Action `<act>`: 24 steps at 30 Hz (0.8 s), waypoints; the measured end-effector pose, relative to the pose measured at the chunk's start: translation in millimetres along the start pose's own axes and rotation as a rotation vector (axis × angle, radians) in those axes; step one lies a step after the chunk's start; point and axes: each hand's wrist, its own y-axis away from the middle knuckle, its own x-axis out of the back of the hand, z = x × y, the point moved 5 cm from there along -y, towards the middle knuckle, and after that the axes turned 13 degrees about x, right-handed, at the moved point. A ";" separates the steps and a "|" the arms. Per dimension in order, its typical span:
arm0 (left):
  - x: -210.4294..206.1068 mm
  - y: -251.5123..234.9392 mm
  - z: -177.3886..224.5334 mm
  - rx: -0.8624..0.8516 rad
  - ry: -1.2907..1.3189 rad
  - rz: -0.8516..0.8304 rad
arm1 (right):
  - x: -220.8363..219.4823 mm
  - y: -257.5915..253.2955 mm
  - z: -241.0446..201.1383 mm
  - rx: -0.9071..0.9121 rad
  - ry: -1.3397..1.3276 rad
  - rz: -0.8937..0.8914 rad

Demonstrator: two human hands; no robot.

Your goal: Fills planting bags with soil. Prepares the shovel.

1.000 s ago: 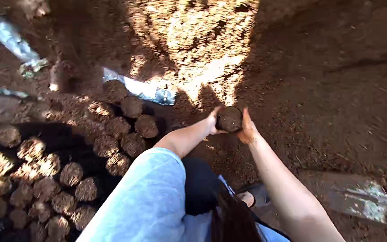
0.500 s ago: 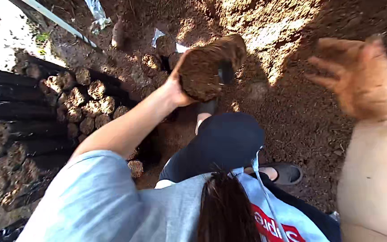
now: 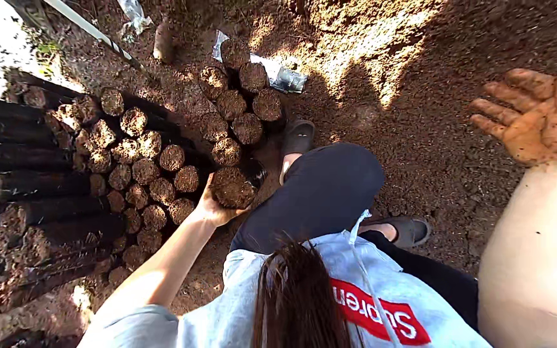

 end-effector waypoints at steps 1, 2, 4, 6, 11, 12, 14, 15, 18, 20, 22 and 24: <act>-5.4 -15.6 3.1 -0.013 0.001 0.006 | -1.6 3.1 -2.9 -0.003 0.015 0.003; -10.1 -33.3 8.0 -0.035 0.003 0.034 | -2.5 6.3 -5.8 -0.004 0.043 0.004; -14.0 -75.3 18.2 -0.094 0.042 0.095 | 1.4 14.5 -6.6 -0.020 0.102 -0.013; -11.6 -117.1 25.7 -0.148 0.084 0.111 | 6.4 25.6 -1.7 -0.051 0.132 -0.004; -0.2 -141.4 20.5 -0.164 0.037 0.179 | 27.9 53.8 23.5 -0.166 0.191 0.063; 4.4 -135.5 18.9 -0.153 -0.020 0.196 | 32.5 59.4 31.2 -0.188 0.182 0.073; 7.4 -123.2 17.3 -0.109 -0.180 0.201 | 41.4 66.7 45.7 -0.219 0.144 0.123; 6.8 -119.7 15.9 -0.069 -0.266 0.209 | 46.3 68.9 53.1 -0.236 0.115 0.146; 6.7 -126.5 14.9 0.016 -0.558 0.245 | 44.4 71.3 63.0 -0.256 0.107 0.202; 3.4 -133.2 19.6 -0.044 -0.681 0.329 | 40.2 69.7 64.2 -0.257 0.108 0.209; -3.7 -134.4 20.6 -0.157 -0.718 0.429 | 35.9 67.7 60.6 -0.244 0.129 0.197; -8.1 -132.4 19.8 -0.244 -0.723 0.480 | 34.7 66.9 57.9 -0.225 0.142 0.190</act>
